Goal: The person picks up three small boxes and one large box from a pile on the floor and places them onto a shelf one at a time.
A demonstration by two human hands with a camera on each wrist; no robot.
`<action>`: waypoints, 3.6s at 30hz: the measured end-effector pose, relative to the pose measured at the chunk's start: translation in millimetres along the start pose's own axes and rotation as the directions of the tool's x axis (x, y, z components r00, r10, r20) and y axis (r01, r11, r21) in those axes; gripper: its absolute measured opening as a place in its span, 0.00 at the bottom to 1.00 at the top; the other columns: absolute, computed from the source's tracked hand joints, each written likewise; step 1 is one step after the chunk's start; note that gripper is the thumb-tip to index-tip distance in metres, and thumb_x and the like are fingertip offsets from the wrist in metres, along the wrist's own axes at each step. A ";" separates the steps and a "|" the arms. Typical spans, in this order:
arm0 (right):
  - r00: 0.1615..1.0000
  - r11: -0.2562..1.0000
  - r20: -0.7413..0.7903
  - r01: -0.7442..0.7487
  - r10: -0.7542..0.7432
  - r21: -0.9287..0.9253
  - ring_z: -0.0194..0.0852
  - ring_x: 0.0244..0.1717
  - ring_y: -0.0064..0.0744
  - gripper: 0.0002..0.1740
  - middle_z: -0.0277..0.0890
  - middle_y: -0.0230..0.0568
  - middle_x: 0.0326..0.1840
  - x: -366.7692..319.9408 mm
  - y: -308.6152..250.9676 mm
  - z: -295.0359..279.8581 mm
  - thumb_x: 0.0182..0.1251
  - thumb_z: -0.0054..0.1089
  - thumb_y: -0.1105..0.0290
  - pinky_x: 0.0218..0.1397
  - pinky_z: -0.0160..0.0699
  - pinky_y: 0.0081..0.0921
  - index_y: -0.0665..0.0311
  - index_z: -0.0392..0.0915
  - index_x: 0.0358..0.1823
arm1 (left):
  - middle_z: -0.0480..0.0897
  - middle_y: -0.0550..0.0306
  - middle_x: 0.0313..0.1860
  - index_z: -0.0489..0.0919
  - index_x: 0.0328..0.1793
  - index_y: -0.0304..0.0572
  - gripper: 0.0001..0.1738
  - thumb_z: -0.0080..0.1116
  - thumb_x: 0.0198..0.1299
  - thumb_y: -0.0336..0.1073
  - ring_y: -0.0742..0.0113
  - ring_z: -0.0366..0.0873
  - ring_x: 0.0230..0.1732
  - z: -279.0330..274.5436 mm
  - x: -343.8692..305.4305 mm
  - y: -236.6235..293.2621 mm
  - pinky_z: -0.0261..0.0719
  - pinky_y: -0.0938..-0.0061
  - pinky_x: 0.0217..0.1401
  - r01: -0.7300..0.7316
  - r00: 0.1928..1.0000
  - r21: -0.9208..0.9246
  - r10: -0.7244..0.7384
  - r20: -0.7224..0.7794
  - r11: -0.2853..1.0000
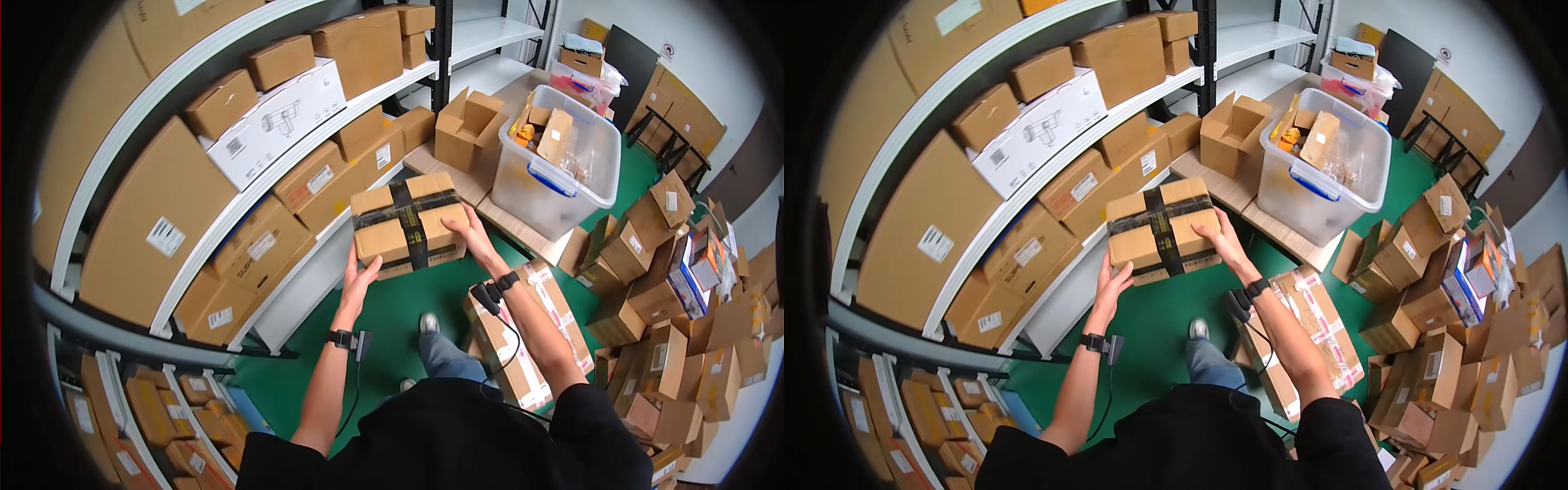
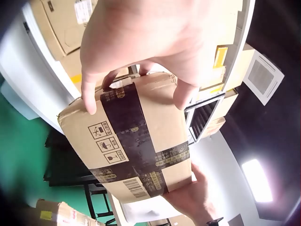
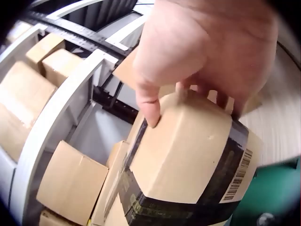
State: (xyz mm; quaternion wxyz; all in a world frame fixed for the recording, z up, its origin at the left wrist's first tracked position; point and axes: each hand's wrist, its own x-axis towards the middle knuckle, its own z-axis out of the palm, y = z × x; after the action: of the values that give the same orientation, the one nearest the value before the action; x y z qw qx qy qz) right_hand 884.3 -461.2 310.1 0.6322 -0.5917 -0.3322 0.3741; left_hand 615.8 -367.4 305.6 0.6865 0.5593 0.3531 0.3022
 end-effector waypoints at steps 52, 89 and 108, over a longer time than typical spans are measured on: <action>0.797 0.382 -0.491 -0.600 0.351 -0.703 0.75 0.61 0.59 0.36 0.78 0.61 0.57 572.0 115.9 -126.4 0.67 0.53 0.37 0.63 0.75 0.45 0.66 0.79 0.54 | 0.68 0.42 0.67 0.48 0.75 0.45 0.52 0.71 0.55 0.54 0.49 0.76 0.61 115.6 527.6 -60.4 0.87 0.57 0.46 0.551 0.833 0.025 -0.548 -0.076 0.834; 0.963 0.944 -0.072 -0.236 0.259 0.231 0.61 0.72 0.40 0.45 0.64 0.45 0.73 639.8 72.9 -52.6 0.68 0.60 0.42 0.67 0.66 0.46 0.64 0.57 0.76 | 0.69 0.40 0.65 0.60 0.75 0.34 0.39 0.67 0.60 0.32 0.52 0.76 0.51 128.1 579.7 23.6 0.79 0.64 0.54 -0.141 0.789 0.499 0.402 -0.466 0.855; 0.973 0.989 -0.231 0.051 -0.018 0.139 0.68 0.62 0.35 0.35 0.73 0.48 0.63 704.8 107.3 -68.1 0.78 0.44 0.44 0.68 0.62 0.28 0.69 0.67 0.68 | 0.73 0.27 0.65 0.55 0.76 0.23 0.34 0.52 0.69 0.33 0.39 0.76 0.60 123.8 604.7 21.2 0.75 0.62 0.63 0.014 0.840 0.657 0.347 -0.416 0.754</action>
State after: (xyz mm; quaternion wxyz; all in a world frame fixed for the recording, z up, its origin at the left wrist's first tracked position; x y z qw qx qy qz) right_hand 1286.5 117.3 181.7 0.7137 -0.5778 -0.2393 0.3154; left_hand 1060.7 57.8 253.2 0.3050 0.6862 0.5505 0.3647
